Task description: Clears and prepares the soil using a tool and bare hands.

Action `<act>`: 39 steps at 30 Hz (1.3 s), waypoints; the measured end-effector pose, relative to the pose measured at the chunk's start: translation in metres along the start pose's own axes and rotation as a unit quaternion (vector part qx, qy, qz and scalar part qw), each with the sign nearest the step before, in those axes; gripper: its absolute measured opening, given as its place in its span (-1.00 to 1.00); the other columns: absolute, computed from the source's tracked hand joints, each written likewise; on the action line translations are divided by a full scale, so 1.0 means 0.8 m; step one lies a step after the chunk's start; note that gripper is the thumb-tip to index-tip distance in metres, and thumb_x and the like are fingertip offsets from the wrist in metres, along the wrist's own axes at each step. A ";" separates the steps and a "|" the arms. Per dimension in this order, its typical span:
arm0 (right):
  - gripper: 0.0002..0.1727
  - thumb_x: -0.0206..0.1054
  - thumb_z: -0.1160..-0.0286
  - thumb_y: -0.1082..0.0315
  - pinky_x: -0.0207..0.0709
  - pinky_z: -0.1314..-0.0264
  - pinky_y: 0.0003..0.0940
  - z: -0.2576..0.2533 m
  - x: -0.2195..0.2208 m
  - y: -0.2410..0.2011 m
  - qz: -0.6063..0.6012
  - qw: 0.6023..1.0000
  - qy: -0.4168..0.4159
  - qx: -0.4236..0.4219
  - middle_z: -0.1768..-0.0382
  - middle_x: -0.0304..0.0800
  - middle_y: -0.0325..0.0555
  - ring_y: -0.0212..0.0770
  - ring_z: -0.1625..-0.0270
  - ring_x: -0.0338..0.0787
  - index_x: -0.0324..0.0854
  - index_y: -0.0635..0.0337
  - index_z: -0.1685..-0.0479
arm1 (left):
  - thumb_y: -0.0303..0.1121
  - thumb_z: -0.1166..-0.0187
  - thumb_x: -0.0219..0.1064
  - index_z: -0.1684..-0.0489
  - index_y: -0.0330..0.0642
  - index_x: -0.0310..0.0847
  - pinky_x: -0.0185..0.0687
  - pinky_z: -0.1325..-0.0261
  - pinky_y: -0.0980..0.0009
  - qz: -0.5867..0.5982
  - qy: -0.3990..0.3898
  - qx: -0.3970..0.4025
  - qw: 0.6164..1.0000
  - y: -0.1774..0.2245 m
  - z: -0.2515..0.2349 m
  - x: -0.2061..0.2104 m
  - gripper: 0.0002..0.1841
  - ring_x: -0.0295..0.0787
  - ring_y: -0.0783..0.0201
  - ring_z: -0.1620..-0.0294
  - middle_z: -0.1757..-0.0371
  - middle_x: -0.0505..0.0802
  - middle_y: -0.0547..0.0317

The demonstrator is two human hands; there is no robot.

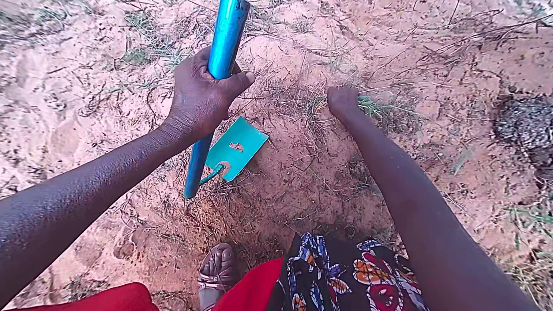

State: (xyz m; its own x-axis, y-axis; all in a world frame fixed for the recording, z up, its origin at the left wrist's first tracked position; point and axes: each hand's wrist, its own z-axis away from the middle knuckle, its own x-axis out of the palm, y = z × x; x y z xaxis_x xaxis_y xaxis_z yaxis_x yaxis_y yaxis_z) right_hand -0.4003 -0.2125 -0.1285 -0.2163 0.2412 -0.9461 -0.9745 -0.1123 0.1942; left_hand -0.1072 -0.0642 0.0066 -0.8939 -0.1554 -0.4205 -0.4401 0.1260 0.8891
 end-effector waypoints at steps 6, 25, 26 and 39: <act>-0.65 0.11 -0.73 0.44 0.52 -0.14 0.48 0.014 0.001 -0.002 -0.011 1.000 -0.020 0.004 -0.16 0.77 0.46 0.52 -0.24 0.75 0.54 0.42 -0.37 | -0.22 -0.51 0.45 0.23 0.04 0.57 0.48 0.73 0.61 -0.006 -0.003 -0.007 1.000 -0.002 -0.002 0.000 -0.85 0.46 0.61 0.79 0.61 0.61 0.54; -0.72 0.12 -0.71 0.38 0.59 -0.02 0.39 0.158 0.019 -0.025 -0.016 0.997 -0.056 -0.047 -0.01 0.81 0.42 0.45 -0.11 0.82 0.64 0.41 -0.11 | -0.19 -0.55 0.40 0.06 -0.10 0.59 0.52 0.62 0.45 -0.027 -0.003 -0.030 0.999 0.000 -0.015 -0.006 -0.77 0.48 0.47 0.72 0.47 0.64 0.32; -0.71 0.09 -0.73 0.37 0.60 -0.01 0.35 0.172 0.020 -0.026 -0.012 0.997 -0.048 -0.056 0.01 0.83 0.38 0.41 -0.10 0.84 0.64 0.39 -0.12 | -0.19 -0.56 0.40 0.04 -0.12 0.59 0.53 0.60 0.43 -0.028 -0.005 -0.032 0.999 0.002 -0.016 -0.006 -0.76 0.48 0.46 0.70 0.45 0.65 0.30; -0.51 0.24 -0.60 0.45 0.52 -0.24 0.40 0.304 0.009 0.073 0.087 0.977 -0.169 -0.098 -0.24 0.74 0.43 0.49 -0.34 0.70 0.52 0.26 -0.54 | -0.24 -0.60 0.35 0.15 -0.18 0.55 0.53 0.60 0.47 0.016 0.022 -0.015 1.000 -0.013 0.020 -0.040 -0.81 0.44 0.49 0.74 0.54 0.57 0.35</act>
State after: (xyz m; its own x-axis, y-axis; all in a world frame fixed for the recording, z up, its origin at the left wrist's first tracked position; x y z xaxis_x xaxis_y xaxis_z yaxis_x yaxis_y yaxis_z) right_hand -0.4728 0.0170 -0.0610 -0.4172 0.5023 -0.7574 -0.8982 -0.3546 0.2596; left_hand -0.0752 -0.0444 0.0080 -0.9022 -0.1955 -0.3846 -0.4088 0.1027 0.9068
